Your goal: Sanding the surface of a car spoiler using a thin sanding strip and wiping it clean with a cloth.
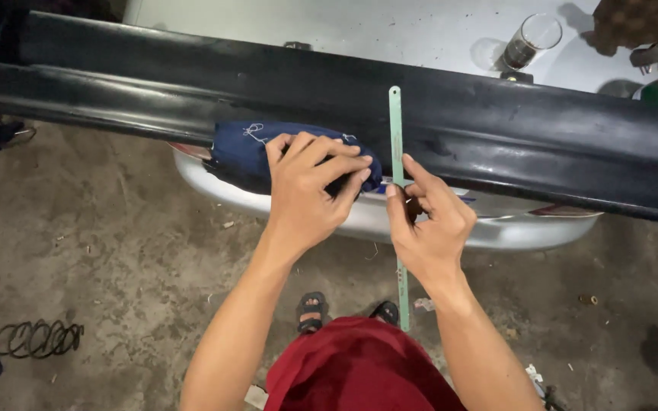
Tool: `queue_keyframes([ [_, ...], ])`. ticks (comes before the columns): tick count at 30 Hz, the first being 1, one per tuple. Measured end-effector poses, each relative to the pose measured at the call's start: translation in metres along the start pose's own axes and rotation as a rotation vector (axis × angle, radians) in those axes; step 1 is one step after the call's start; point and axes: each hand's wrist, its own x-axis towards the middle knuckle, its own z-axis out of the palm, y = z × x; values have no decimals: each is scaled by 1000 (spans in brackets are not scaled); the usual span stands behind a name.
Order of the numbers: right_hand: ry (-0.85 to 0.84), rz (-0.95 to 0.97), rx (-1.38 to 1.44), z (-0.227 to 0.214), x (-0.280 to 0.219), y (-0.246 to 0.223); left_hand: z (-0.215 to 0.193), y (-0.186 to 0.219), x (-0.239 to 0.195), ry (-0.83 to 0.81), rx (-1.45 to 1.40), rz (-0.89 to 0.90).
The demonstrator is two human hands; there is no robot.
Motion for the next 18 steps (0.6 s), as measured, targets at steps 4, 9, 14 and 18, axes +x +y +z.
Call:
queue_keyframes([
  [4, 7, -18, -6, 1, 0, 0, -1, 1, 0, -5, -24, -13],
  [9, 9, -12, 10, 2, -1, 2, -1, -1, 0, -15, -23, -6],
  [14, 4, -34, -3, 2, 1, 4, 0, -1, 1, 0, -34, -10],
  [18, 5, -36, -20, 3, -2, 5, 0, 0, 1, 6, -40, -16],
])
